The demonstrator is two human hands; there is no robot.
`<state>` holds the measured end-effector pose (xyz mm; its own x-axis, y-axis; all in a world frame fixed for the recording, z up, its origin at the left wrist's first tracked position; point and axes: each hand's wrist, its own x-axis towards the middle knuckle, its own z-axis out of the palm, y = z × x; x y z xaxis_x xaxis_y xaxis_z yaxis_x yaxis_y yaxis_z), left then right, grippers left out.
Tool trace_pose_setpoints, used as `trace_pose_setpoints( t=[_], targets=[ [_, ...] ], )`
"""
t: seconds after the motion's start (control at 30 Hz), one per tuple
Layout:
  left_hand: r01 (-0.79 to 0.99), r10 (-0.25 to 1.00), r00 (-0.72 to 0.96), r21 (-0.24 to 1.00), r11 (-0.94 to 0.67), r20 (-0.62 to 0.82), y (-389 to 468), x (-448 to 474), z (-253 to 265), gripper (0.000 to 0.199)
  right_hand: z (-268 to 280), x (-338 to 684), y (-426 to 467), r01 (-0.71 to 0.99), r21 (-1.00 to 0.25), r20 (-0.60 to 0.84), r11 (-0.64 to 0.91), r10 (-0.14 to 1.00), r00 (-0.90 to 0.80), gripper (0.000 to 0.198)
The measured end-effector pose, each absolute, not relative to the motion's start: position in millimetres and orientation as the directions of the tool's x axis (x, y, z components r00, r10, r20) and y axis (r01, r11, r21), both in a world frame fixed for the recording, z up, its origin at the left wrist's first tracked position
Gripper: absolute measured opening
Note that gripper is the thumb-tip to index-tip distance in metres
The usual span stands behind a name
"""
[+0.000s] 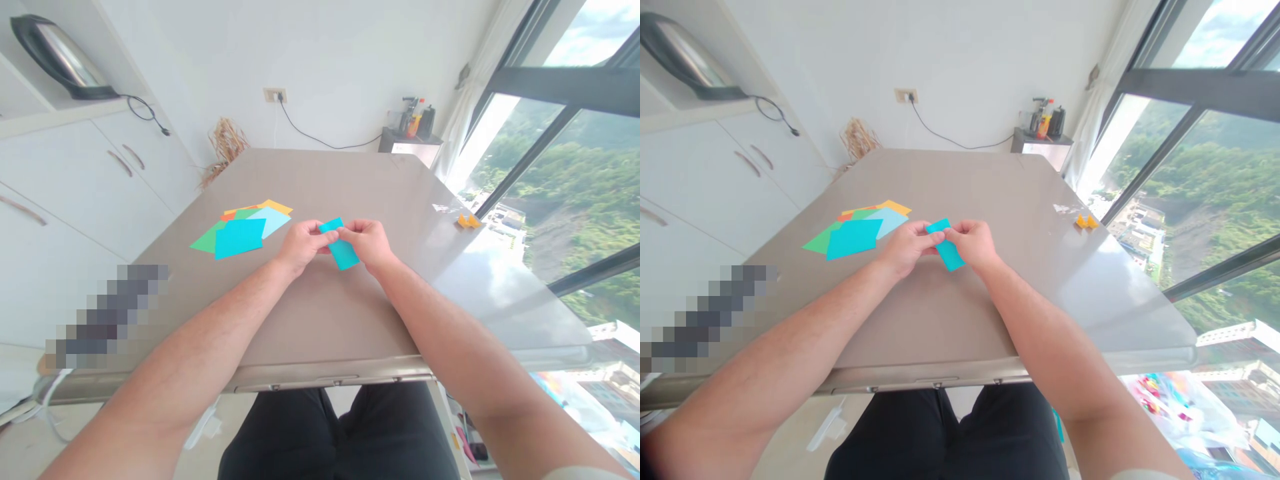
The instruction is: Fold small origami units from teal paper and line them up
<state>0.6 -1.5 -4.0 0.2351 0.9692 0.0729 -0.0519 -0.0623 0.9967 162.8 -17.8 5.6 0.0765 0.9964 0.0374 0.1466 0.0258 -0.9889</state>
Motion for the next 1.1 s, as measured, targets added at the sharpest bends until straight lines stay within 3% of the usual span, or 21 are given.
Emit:
trace_pose_setpoints(
  t=[0.33, 0.57, 0.8, 1.1],
  targets=[
    [-0.104, 0.988, 0.136, 0.993, -0.053, 0.067, -2, 2, 0, 0.033, 3, 157, -20, 0.002, -0.999, 0.038, 0.038, 0.982, 0.184, 0.027],
    [-0.096, 0.995, 0.040, 0.992, -0.085, 0.089, -1, 3, -1, 0.031, 0, 157, -21, 0.017, -0.998, 0.068, 0.066, 0.977, 0.203, 0.029],
    [-0.191, 0.995, 0.068, 0.980, -0.065, 0.079, -3, 4, 2, 0.032, -1, 153, -23, 0.042, -0.996, 0.083, 0.078, 0.988, 0.133, 0.029],
    [-0.266, 0.992, -0.123, 0.962, -0.068, 0.036, 7, -9, 4, 0.021, 1, 162, -21, 0.037, -0.998, 0.062, 0.055, 0.972, 0.225, 0.030]
  ],
)
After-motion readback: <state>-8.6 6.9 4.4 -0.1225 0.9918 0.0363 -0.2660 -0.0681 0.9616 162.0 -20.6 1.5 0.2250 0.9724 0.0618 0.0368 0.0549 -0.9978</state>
